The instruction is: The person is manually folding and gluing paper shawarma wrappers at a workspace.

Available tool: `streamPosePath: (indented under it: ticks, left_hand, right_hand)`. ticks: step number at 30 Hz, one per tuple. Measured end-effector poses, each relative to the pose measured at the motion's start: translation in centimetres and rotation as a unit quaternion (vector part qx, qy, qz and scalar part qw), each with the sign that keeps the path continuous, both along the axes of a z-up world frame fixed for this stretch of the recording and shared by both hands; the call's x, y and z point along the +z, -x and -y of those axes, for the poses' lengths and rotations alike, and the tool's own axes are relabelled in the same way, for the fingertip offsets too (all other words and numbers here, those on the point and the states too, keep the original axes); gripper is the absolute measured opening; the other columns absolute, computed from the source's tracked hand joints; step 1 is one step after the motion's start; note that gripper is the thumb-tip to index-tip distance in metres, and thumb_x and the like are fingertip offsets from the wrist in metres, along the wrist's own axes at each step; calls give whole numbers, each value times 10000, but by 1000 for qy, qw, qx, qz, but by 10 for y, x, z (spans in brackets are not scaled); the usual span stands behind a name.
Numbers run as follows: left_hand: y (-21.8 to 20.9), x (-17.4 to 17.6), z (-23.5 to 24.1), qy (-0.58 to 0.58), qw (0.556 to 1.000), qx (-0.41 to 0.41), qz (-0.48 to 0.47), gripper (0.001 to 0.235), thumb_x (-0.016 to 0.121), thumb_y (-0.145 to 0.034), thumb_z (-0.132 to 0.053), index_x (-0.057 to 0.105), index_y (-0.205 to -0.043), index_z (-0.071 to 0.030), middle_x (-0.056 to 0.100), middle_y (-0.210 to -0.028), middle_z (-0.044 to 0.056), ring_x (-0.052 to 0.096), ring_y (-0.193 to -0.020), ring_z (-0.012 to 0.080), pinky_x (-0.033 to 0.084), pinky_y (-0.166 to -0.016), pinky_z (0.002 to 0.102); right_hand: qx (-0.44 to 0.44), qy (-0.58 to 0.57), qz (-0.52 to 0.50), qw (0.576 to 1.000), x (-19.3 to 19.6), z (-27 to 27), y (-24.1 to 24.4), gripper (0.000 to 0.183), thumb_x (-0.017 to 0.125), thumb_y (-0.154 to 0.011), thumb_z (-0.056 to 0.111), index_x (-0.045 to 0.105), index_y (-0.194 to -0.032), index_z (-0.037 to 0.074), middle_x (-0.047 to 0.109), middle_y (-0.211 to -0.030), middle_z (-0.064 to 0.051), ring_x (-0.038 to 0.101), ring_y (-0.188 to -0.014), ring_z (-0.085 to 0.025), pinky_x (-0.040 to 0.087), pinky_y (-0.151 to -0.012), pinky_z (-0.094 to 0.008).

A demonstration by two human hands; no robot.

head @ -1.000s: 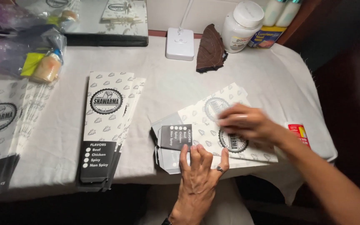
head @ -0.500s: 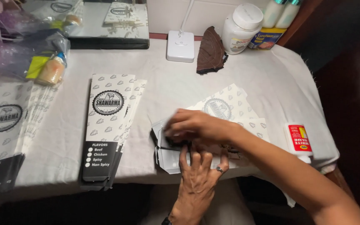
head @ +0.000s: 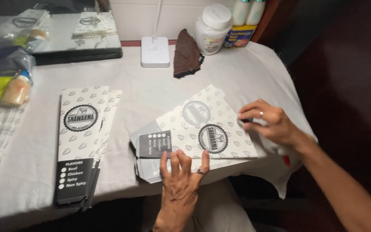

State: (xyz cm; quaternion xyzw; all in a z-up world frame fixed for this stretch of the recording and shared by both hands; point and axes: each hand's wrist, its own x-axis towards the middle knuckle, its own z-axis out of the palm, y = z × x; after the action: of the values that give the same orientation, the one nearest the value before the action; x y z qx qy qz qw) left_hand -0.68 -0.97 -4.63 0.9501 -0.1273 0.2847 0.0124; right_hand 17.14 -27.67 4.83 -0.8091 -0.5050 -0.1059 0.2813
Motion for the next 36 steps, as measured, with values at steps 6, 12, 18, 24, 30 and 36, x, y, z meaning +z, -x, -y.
streamPosePath:
  ticks: [6, 12, 18, 24, 30, 36]
  left_hand:
    - [2, 11, 0, 6, 1000, -5, 11, 910, 601, -687, 9, 421, -1531, -279, 442, -1280, 269, 505, -1210, 440, 366, -1122, 622]
    - [1, 10, 0, 12, 1000, -7, 12, 974, 618, -604, 28, 427, -1510, -272, 431, -1258, 263, 503, -1204, 451, 368, -1116, 640]
    - [4, 14, 2, 24, 999, -10, 22, 922, 617, -632, -19, 418, -1505, -239, 456, -1273, 315, 490, -1201, 473, 339, -1127, 651]
    - [4, 18, 2, 81, 996, -29, -9, 745, 616, -692, -85, 560, -1412, -268, 523, -1061, 101, 500, -1022, 388, 354, -1063, 630]
    - [6, 16, 1, 68, 997, -22, -13, 735, 626, -683, -51, 594, -1364, -324, 542, -1112, 96, 494, -973, 370, 269, -1153, 605]
    - [1, 33, -4, 67, 997, -42, -10, 509, 449, -1036, -562, 611, -1379, -223, 550, -1094, 185, 502, -1078, 389, 366, -1035, 612]
  right_hand:
    - [47, -52, -59, 996, -9, -18, 77, 292, 730, -914, 86, 694, -1195, 14, 679, -1222, -166, 674, -1092, -278, 588, -958, -354]
    - [24, -34, -55, 998, -9, 8, 77, 284, 755, -883, 96, 717, -1163, 67, 703, -1202, -157, 719, -1069, -259, 605, -930, -333]
    - [100, -14, -41, 994, -9, -63, 28, 236, 737, -920, 94, 696, -1147, 42, 698, -1164, -148, 679, -1037, -280, 577, -930, -372]
    - [285, 42, -138, 948, 6, -225, 22, 187, 706, -969, 122, 685, -1140, 48, 689, -1132, -101, 642, -1077, -269, 547, -916, -373]
    - [263, 18, -174, 949, 6, -215, 33, 226, 692, -948, -39, 651, -1155, 41, 647, -1167, -106, 610, -1117, -263, 532, -952, -352]
    - [49, -23, -74, 996, -21, -31, -17, 311, 793, -855, 111, 737, -1159, 75, 727, -1183, -124, 694, -1112, -249, 561, -1031, -359]
